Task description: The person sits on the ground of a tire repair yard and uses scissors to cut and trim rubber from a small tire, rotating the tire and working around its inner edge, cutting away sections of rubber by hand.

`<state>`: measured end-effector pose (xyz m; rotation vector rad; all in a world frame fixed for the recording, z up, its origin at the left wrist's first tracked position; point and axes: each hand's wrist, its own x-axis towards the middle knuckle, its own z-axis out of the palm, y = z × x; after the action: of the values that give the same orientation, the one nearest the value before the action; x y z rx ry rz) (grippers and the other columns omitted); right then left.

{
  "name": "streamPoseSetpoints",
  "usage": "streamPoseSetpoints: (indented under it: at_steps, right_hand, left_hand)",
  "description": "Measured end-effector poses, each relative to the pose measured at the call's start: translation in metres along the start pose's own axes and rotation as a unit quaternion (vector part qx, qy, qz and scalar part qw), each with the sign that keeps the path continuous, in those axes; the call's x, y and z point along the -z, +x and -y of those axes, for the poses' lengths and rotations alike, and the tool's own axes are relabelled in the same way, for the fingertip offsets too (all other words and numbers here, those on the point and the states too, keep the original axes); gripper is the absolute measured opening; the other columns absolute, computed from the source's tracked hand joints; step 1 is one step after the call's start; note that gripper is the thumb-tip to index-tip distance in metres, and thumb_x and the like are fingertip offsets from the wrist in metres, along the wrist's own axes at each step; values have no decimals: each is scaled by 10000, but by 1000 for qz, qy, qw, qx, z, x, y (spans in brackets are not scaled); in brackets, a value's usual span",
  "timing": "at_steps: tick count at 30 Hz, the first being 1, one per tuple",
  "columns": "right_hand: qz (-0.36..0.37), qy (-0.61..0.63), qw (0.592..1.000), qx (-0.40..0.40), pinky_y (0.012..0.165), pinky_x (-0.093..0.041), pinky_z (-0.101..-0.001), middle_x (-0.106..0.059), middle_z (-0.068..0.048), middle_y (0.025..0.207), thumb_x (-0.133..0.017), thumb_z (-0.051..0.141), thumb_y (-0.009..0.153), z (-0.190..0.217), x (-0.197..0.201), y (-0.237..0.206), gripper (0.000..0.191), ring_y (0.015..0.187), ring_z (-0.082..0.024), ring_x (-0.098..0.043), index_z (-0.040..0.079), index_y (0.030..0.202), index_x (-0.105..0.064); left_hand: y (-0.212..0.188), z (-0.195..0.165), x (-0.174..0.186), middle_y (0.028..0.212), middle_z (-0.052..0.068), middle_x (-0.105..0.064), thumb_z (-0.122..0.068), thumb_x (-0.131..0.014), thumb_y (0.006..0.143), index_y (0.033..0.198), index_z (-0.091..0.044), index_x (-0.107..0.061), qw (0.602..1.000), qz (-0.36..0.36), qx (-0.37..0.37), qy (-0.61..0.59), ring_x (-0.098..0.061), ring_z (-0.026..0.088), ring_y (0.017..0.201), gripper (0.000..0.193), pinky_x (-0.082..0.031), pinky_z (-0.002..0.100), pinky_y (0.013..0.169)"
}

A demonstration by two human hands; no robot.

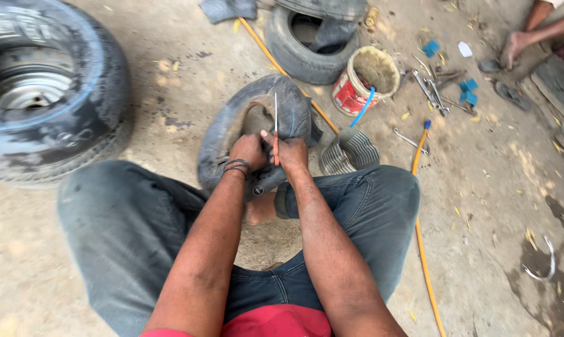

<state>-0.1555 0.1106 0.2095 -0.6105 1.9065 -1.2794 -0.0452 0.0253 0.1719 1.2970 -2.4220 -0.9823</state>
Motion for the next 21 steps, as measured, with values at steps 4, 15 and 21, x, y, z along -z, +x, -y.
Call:
streamPoseSetpoints:
  at_steps: [4,15,21]
  right_hand:
    - [14,26,998,62,470,-484,-294,-638,-77,590,-898,469,770,33,-8,-8,535,472,-157,-612,-20,691,-696]
    - [84,145,954,247,487,-378,-246,-639,-30,691,-768,328,921,62,58,16,310,564,-99,-576,27,894,-697]
    - [82,109,986,-95,409,-326,-318,-605,-28,590,-657,512,908,-28,22,55,455,434,-129,-452,100,728,-594]
  left_hand:
    - [-5,-18,36,969,237,-737,-223,-722,817,959,-55,-764,992,-122,9,-10,-715,428,928,224,-565,538,831]
    - [-3,-109,97,1042,110,-691,-227,-635,877,1056,-156,-698,943,-264,-142,145,-657,309,1063,203,-460,486,941]
    - [55,-25,-2,988,109,-756,-220,-603,870,912,-162,-782,972,-75,-5,224,-714,299,976,193,-468,494,944]
